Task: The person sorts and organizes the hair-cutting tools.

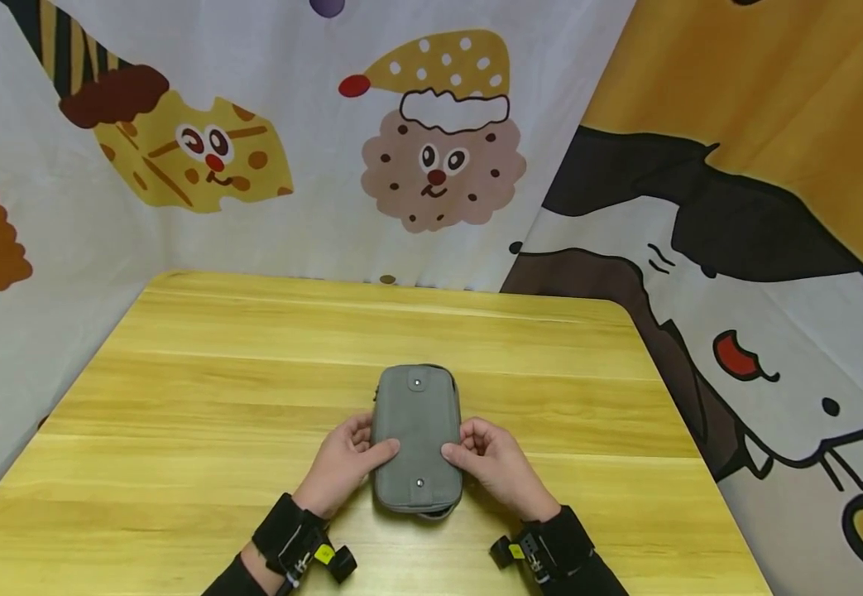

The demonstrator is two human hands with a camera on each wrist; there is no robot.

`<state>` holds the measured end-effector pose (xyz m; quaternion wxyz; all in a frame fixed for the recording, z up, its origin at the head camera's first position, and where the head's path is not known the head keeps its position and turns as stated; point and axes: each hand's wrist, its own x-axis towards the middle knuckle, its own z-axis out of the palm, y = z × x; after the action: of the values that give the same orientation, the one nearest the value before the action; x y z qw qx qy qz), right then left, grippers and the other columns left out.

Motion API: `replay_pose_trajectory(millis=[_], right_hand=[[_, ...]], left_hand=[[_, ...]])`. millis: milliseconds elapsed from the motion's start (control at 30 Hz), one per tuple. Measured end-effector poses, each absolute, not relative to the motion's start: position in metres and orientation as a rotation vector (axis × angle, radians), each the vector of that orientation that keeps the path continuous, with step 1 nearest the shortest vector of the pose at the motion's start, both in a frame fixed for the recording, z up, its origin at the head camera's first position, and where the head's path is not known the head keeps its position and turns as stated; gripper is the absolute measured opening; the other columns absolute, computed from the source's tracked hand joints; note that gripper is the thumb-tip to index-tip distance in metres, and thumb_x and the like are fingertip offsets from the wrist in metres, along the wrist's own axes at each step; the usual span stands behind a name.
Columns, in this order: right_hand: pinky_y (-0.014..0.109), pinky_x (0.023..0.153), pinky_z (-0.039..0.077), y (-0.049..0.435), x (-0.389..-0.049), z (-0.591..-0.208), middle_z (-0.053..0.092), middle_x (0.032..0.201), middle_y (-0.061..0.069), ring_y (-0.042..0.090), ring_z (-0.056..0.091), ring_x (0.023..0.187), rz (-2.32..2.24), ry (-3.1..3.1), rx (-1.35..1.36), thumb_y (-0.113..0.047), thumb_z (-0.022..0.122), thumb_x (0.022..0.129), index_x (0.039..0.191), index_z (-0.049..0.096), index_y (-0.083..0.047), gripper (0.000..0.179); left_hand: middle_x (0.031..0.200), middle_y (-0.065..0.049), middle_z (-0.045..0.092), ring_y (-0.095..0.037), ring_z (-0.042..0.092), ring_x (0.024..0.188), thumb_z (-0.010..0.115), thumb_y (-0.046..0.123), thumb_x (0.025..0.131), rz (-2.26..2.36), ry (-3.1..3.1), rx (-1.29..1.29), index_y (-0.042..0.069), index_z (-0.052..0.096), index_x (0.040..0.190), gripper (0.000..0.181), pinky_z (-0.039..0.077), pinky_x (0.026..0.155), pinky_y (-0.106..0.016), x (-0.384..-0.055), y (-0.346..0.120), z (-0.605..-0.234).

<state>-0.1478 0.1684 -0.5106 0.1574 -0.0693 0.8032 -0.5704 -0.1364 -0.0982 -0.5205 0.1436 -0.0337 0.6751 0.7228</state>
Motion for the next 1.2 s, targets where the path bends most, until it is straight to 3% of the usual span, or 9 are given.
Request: replay_pose_trajectory(millis=[433,633,833,1067,1200], right_hand=[[0.020,0.059,0.044,0.162,-0.148,-0.510,0.061,0.082,0.000,0.008,0.053,0.068,-1.596,2.325,-0.201,-0.028,0.081,0.098,0.104,0.066,-0.005,0.029],[0.021,0.067,0.052,0.160,-0.147,-0.502,0.068,0.094,0.004,0.012,0.062,0.078,-1.541,2.460,-0.195,-0.027,0.083,0.096,0.115,0.066,-0.007,0.031],[0.022,0.072,0.055,0.156,-0.150,-0.475,0.068,0.105,0.006,0.014,0.062,0.086,-1.473,2.680,-0.238,-0.025,0.083,0.096,0.121,0.066,-0.007,0.036],[0.032,0.080,0.058,0.125,-0.168,-0.422,0.069,0.118,0.005,0.019,0.063,0.096,-1.272,2.892,-0.609,-0.030,0.079,0.099,0.129,0.068,-0.013,0.036],[0.041,0.094,0.059,0.092,-0.184,-0.404,0.070,0.130,0.005,0.027,0.066,0.115,-1.004,2.930,-0.880,-0.035,0.078,0.100,0.135,0.069,-0.012,0.042]], left_hand=[[0.137,-0.028,0.066,-0.031,0.071,0.122,0.079,0.013,0.095,2.124,1.894,-0.091,-0.007,0.040,0.154,0.074,0.063,0.100,-0.038,-0.134,-0.105,-0.520],[0.140,-0.031,0.063,-0.029,0.069,0.119,0.075,0.009,0.092,2.154,1.827,-0.089,-0.009,0.034,0.154,0.077,0.061,0.098,-0.036,-0.133,-0.105,-0.518],[0.141,-0.029,0.061,-0.026,0.072,0.116,0.072,0.009,0.093,2.153,1.717,-0.017,-0.008,0.039,0.154,0.071,0.061,0.098,-0.033,-0.133,-0.110,-0.519],[0.134,-0.023,0.070,-0.025,0.077,0.111,0.075,0.020,0.098,2.137,1.701,0.013,-0.002,0.041,0.155,0.070,0.063,0.095,-0.033,-0.137,-0.115,-0.521],[0.132,-0.022,0.071,-0.025,0.077,0.110,0.074,0.021,0.100,2.135,1.704,0.017,0.000,0.039,0.156,0.069,0.064,0.094,-0.034,-0.139,-0.116,-0.526]])
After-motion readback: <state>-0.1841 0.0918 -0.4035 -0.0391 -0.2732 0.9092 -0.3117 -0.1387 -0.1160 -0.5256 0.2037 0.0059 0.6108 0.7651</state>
